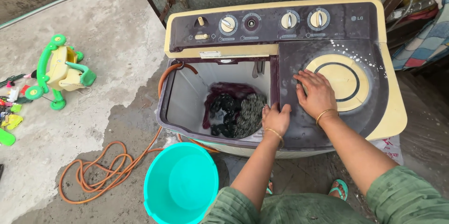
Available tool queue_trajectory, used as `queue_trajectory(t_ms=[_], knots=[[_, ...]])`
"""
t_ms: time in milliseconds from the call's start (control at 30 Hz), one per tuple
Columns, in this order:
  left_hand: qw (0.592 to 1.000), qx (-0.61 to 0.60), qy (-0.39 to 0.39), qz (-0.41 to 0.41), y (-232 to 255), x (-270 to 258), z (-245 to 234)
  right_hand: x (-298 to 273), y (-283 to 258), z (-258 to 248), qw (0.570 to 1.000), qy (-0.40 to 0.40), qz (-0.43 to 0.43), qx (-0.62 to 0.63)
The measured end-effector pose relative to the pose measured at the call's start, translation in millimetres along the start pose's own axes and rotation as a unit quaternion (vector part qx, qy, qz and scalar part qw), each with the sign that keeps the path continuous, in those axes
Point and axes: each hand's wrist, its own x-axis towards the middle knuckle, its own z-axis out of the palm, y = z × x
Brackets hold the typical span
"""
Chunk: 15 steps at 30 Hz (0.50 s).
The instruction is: Washing and rinsing clothes using a semi-automatic washing machine and buckets.
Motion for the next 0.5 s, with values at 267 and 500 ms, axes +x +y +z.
queue_trajectory(t_ms=[267, 500], knots=[[0.989, -0.025, 0.129, 0.067, 67, -27, -36, 0, 6, 2, 1.000, 0.002, -0.011, -0.002], [0.992, 0.062, 0.094, 0.056, 72, -36, -47, -3, 2, -1, 1.000, -0.006, 0.006, -0.006]])
